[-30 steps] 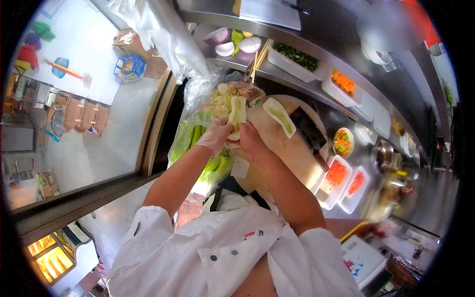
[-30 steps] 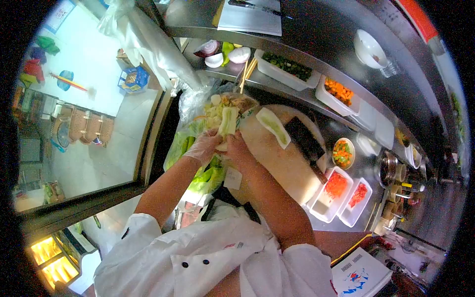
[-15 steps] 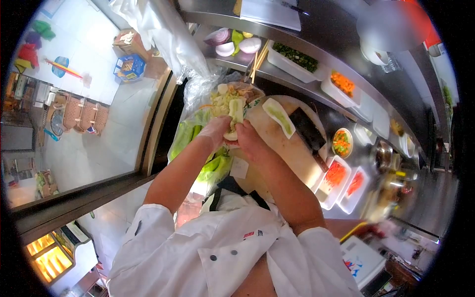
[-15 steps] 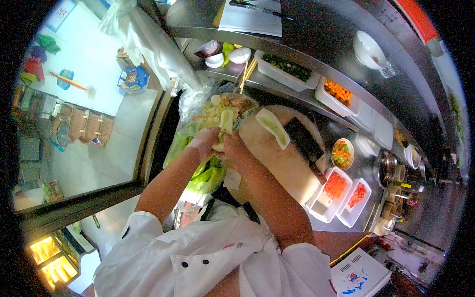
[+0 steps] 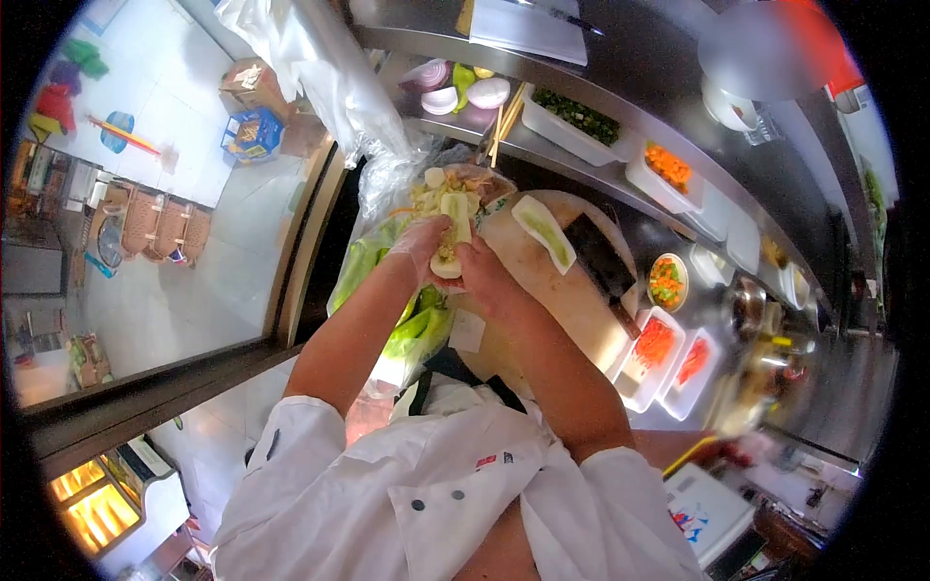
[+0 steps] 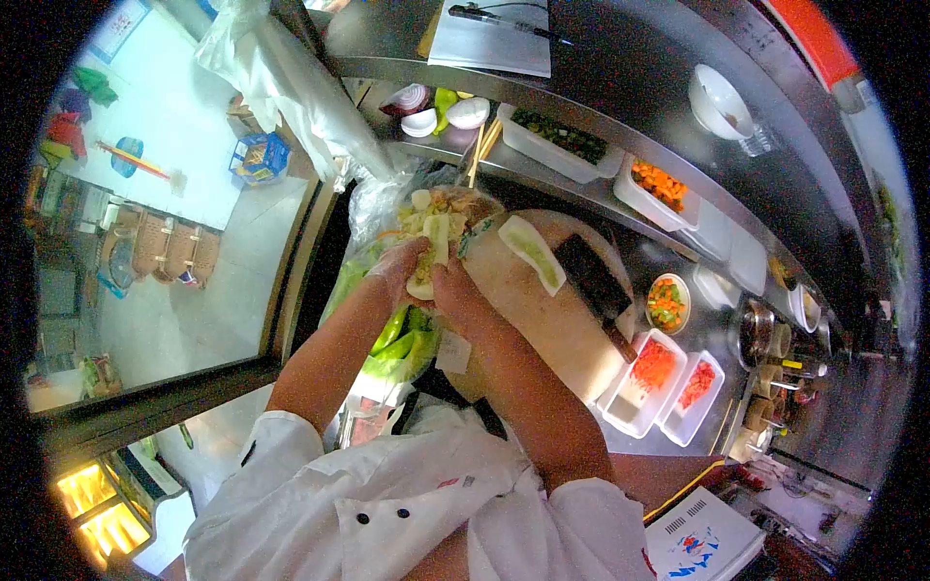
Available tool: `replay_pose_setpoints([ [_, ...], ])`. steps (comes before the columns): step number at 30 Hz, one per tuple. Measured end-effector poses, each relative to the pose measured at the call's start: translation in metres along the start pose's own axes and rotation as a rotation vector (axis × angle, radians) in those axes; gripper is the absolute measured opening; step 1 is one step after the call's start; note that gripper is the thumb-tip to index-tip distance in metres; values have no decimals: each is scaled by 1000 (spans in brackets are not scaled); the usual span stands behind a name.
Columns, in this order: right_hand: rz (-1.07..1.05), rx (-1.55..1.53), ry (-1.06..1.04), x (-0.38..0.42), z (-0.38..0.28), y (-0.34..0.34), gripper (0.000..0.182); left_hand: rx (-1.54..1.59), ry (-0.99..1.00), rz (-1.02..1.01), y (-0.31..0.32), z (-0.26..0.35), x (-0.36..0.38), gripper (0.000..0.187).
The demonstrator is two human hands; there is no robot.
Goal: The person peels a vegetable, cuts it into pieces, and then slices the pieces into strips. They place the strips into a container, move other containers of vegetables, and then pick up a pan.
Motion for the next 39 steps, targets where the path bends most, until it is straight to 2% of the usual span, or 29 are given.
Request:
replay_pose_setpoints([
  [3, 7, -12, 40, 11, -11, 8, 40, -36, -94, -15, 11, 13, 19, 36],
  [5, 8, -49, 85, 15, -12, 12, 40, -17, -44, 16, -4, 2, -15, 37],
  [7, -77, -108, 69, 19, -12, 18, 37, 2, 5, 45, -26, -14, -60, 39],
  [9, -67, -134, 44, 19, -8, 17, 36, 57, 22, -101, -39, -28, -90, 41],
  [15, -109, -194, 53, 32, -18, 13, 35, 277, 4, -105, -12, -10, -53, 36],
  [19, -105, -245, 132, 31, -16, 6, 34, 244, -5, -108, 2, 3, -29, 35],
  [23, -152, -302, 112, 29, -6, -8, 34, 199, 16, -86, 0, 3, -35, 32],
  [25, -159, 283, -259, 10, 16, -31, 34, 201, 14, -93, -9, -6, -51, 32],
  [26, -158, 283, -259, 21, -3, -26, 34, 213, 58, -113, -13, -11, -60, 32],
  [28, -128, -344, 212, 38, -22, -26, 39, 223, 99, -134, -22, -16, -66, 32],
  [29, -127, -345, 210, 32, -12, -39, 39, 216, 91, -117, -25, -15, -63, 31],
  [31, -74, 230, -245, 15, -2, -69, 45, 207, 82, -100, -29, -9, -55, 31],
  [32, -74, 230, -245, 25, -18, -63, 45, 206, 58, -110, -31, -4, -48, 32],
  [34, 183, -336, 108, 41, -34, -69, 48, 204, 35, -120, -35, 2, -40, 33],
  [35, 182, -337, 109, 40, -31, -75, 48, 219, 34, -151, -37, 3, -36, 34],
  [37, 215, -283, -122, 37, -33, -87, 45, 234, 33, -182, -36, 3, -27, 36],
  [39, 225, -242, -199, 34, -35, -89, 44, 131, 157, -310, -30, 5, -11, 40],
])
Point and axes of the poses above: each hand's wrist, its own x-axis away from the middle knuckle, its own y-axis out of the palm, z = x × y, the point moved 4 cm from there along -x, towards the middle knuckle, and after that the axes turned 7 degrees about y, right-handed, at the moved point
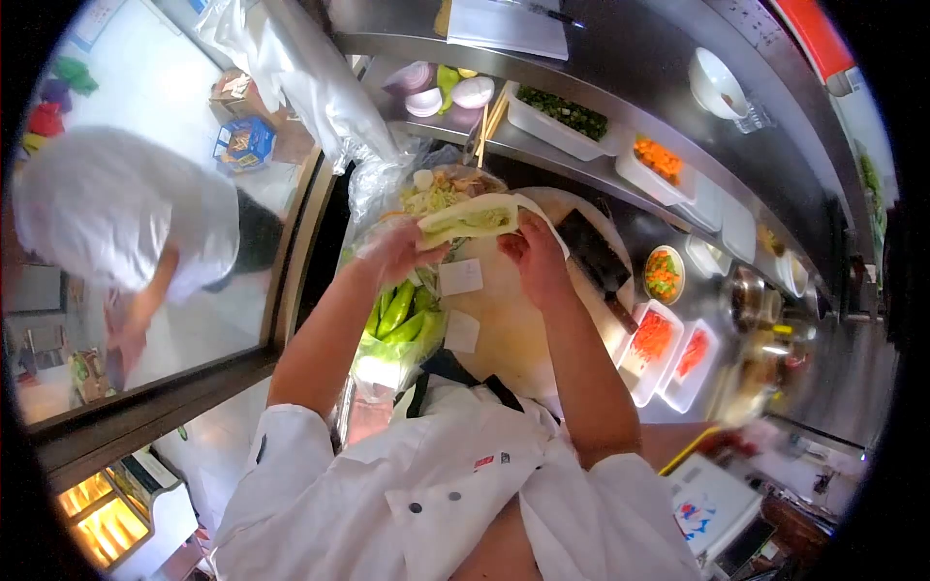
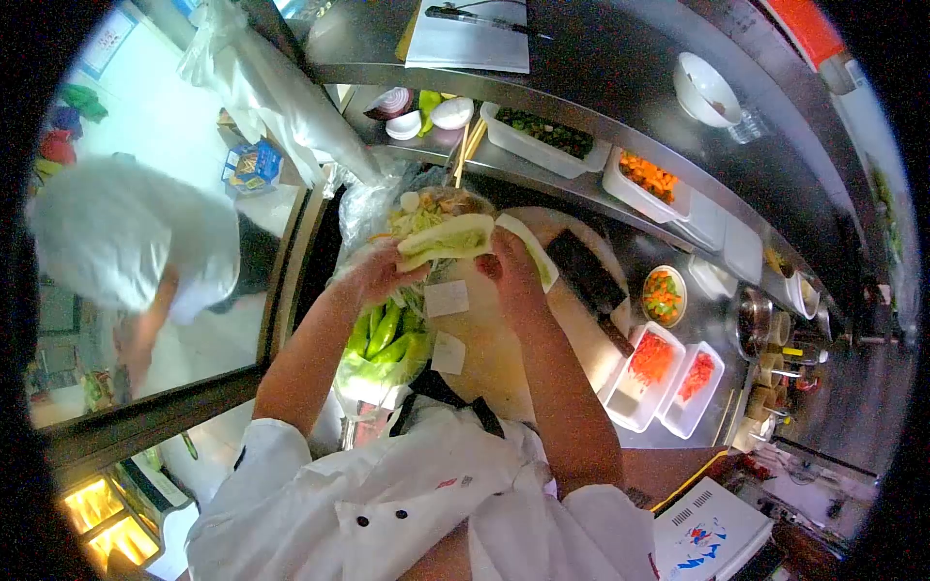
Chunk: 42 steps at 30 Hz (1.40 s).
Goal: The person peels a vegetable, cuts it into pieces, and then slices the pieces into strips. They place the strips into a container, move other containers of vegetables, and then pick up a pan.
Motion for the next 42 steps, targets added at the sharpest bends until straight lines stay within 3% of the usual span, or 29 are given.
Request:
replay_pose_setpoints([
  [5, 60, 102, -164, -23, -3, 5, 45, 186, -95, -148, 25, -10, 30, 37],
  [7, -113, -384, -99, -34, 8, 18, 50, 236, -132, -155, 44, -18, 42, 39],
  [10, -169, -630, 0, -44, 22, 38, 58, 275, -165, -159, 55, -36, 49, 42],
  [11, -170, -631, 1, -34, 14, 53, 58, -303, 46, -221, 76, -16, 68, 43],
  [12, -199, -626, 56, -21, 8, 69, 63, -303, 45, -218, 80, -16, 68, 43],
  [14, -231, -622, 117, -12, 11, 83, 69, -100, -24, -25, 76, -18, 67, 40],
  [16, -162, -471, 226, -20, 28, 82, 74, -98, -9, -20, 68, -19, 64, 37],
  [22, -63, -268, 268, -43, 47, 79, 73, -92, -11, -8, 52, -22, 56, 28],
  [27, 31, -223, 309, -36, 37, 85, 72, -168, -21, 49, 61, -13, 61, 29],
  [30, 71, -229, 331, -35, 35, 86, 71, -51, -53, 50, 44, -29, 48, 30],
  [32, 72, -235, 338, -37, 39, 84, 70, -845, 367, -213, 48, -13, 53, 31],
  [33, 55, -226, 343, -39, 40, 84, 70, -845, 368, -214, 49, -14, 52, 31],
  [35, 39, -217, 349, -44, 47, 82, 70, -280, -50, 57, 50, -17, 50, 36],
  [38, -42, -249, 329, -50, 55, 85, 71, -299, -109, 81, 42, -19, 38, 42],
  [42, 49, -222, 333, -52, 54, 83, 69, -261, -144, 99, 36, -12, 41, 40],
])
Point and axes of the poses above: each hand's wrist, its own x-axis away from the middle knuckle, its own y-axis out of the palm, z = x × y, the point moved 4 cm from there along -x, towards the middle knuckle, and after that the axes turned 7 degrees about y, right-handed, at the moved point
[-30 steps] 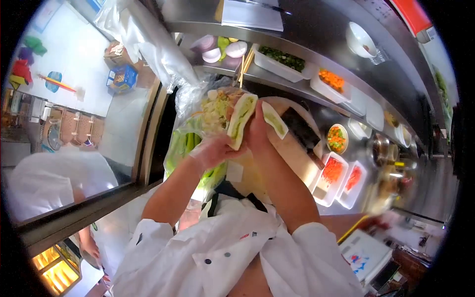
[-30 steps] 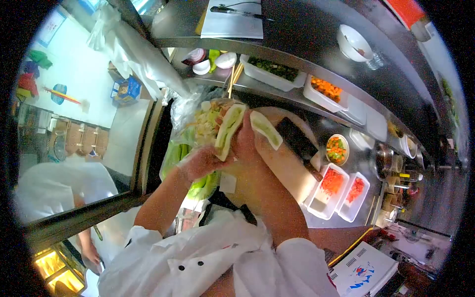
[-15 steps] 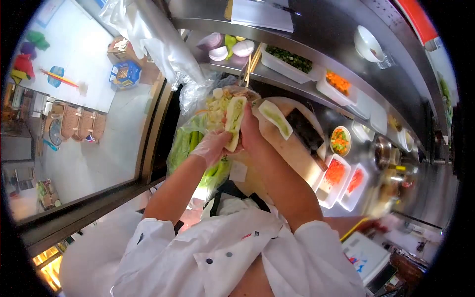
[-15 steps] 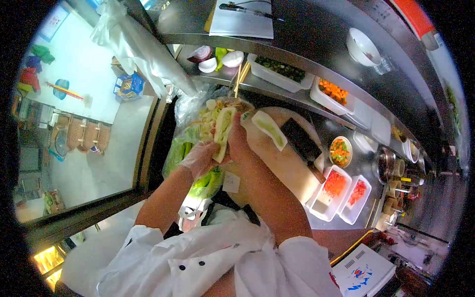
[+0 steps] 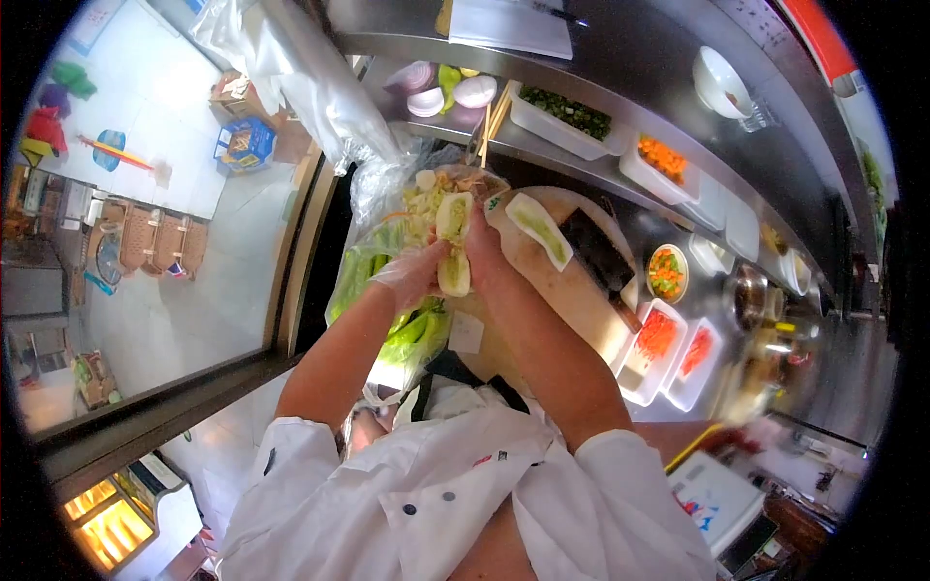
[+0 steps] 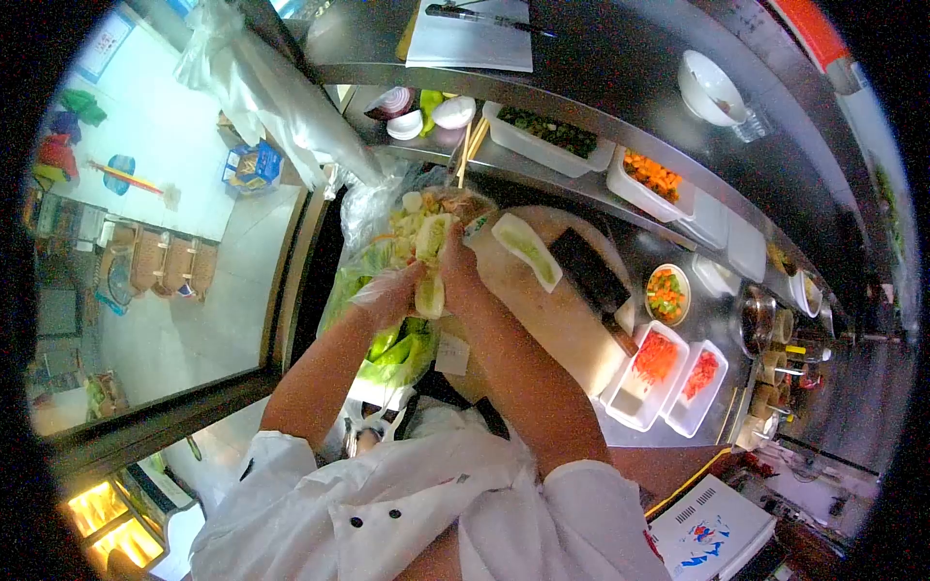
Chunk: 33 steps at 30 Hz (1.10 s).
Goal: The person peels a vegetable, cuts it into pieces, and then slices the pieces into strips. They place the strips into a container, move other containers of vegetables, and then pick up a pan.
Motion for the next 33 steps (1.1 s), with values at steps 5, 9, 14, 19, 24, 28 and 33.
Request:
replay_pose_setpoints([
  [5, 23, -11, 3, -9, -4, -10, 68, -371, 451, -357, -1, -5, -3, 30],
  [9, 10, -52, -44, -11, -2, -4, 71, 137, 79, -159, -5, -27, -11, 27],
  [14, 51, 4, -32, 2, -2, 4, 74, -82, 149, -36, -2, -20, -3, 21],
  [19, 35, -41, -20, -1, -1, 5, 70, -303, 197, 49, 3, -7, 6, 28],
  [24, 11, -95, 7, -8, 2, 5, 69, -386, 287, 111, 15, 15, 20, 35],
  [28, 4, -54, 8, -9, 8, 5, 70, -450, 201, 168, 4, 5, 0, 41],
  [33, 174, 62, 4, -17, 14, -7, 76, -391, 271, 147, 4, 6, -7, 50],
])
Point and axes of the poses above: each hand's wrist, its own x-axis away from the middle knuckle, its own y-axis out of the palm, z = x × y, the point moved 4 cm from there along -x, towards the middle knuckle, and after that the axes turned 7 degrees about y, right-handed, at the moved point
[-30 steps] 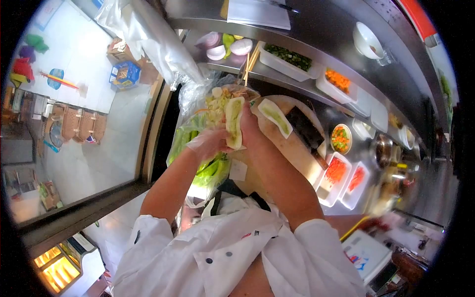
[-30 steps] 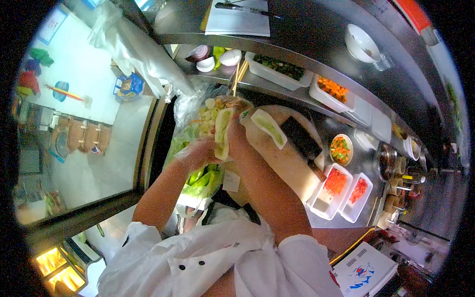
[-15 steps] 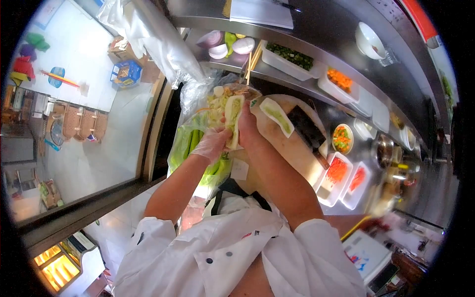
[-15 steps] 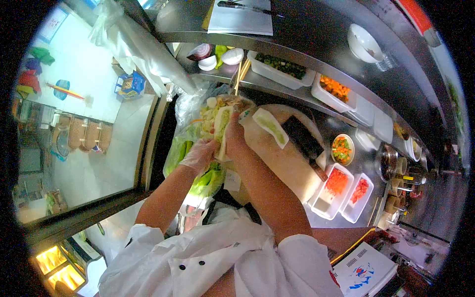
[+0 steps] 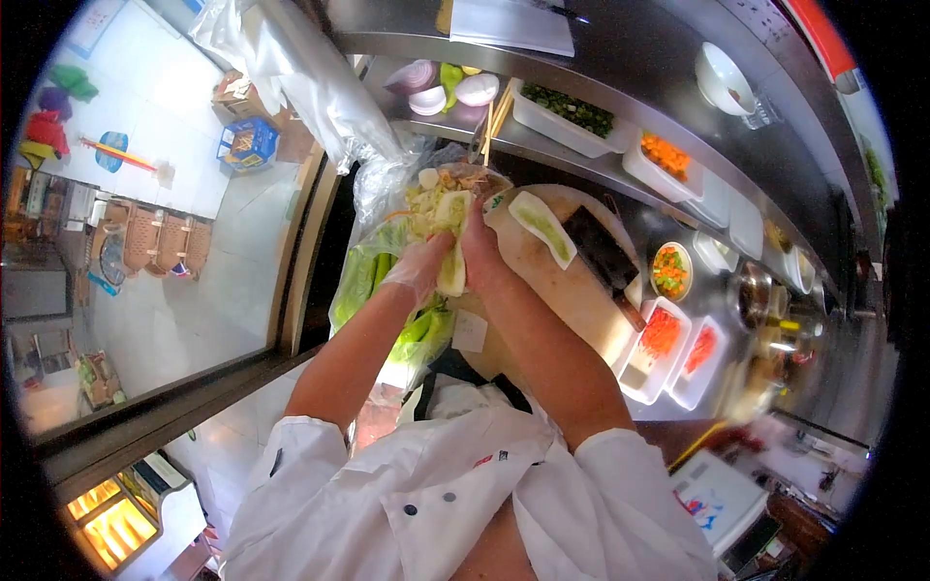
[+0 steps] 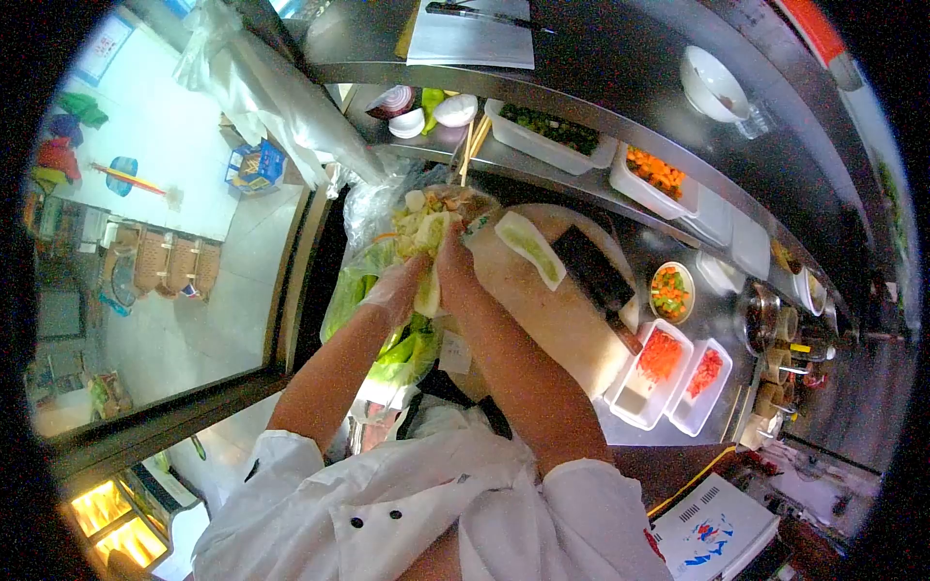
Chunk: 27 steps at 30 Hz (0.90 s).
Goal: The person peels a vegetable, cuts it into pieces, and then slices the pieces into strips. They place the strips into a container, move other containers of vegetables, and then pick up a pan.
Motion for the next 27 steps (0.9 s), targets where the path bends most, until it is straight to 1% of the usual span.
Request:
replay_pose_setpoints([
  [1, 32, 20, -18, 2, -1, -1, 81, -31, -61, 19, -1, 5, 0, 52],
  [2, 30, 20, -18, 3, -3, -1, 81, -62, -121, 39, -2, 8, 0, 53],
  [4, -18, 26, 21, 4, -5, -1, 81, -5, -86, 17, -2, 4, -7, 52],
  [6, -34, 17, 17, 6, -10, 1, 81, 50, -47, -3, -2, -8, -20, 50],
  [8, -49, 5, 10, 0, -14, 3, 81, 268, -44, -28, 1, -7, -28, 43],
  [9, -4, 12, 15, -4, -16, 2, 74, 266, -43, -29, -1, -9, -29, 43],
  [10, 42, 19, 19, -6, -18, 1, 67, 267, -55, -25, -1, 13, -16, 41],
  [11, 41, 19, 16, -9, -20, 3, 67, 269, -65, -21, -1, 25, -10, 40],
  [12, -10, -81, 21, -11, -21, 7, 66, 269, -62, -21, -2, 13, -19, 40],
  [13, -63, -180, 25, -12, -23, 11, 65, 430, -51, -58, -3, -11, -35, 43],
  [14, -65, -179, 22, -13, -26, 11, 65, 592, -40, -95, -2, -23, -45, 47],
  [15, -136, -206, 22, -14, -28, 12, 64, 592, -38, -95, -2, -26, -47, 47],
  [16, -207, -232, 23, -16, -28, 14, 64, 611, -13, -102, 0, -22, -46, 51],
  [17, -208, -230, 25, -19, -27, 14, 64, 631, 12, -106, 1, -19, -45, 55],
  [18, -191, -235, 30, -22, -25, 14, 64, 633, 11, -103, 1, -18, -42, 55],
  [20, -173, -237, 38, -14, -25, 18, 64, 323, 11, -10, -1, 5, -26, 60],
  [21, -153, -234, 24, -10, -25, 19, 64, 325, 10, -9, 0, -6, -32, 60],
  [23, -133, -231, 10, 1, -30, 22, 64, 353, 78, -20, 4, -16, -42, 50],
  [24, -122, -227, 33, 5, -31, 23, 64, 354, 77, -20, 3, -22, -44, 50],
  [26, -110, -224, 55, 5, -32, 23, 64, 278, 29, 40, 4, 3, -29, 59],
  [27, -122, -190, 65, 4, -32, 24, 68, 278, 27, 39, 4, -2, -31, 59],
])
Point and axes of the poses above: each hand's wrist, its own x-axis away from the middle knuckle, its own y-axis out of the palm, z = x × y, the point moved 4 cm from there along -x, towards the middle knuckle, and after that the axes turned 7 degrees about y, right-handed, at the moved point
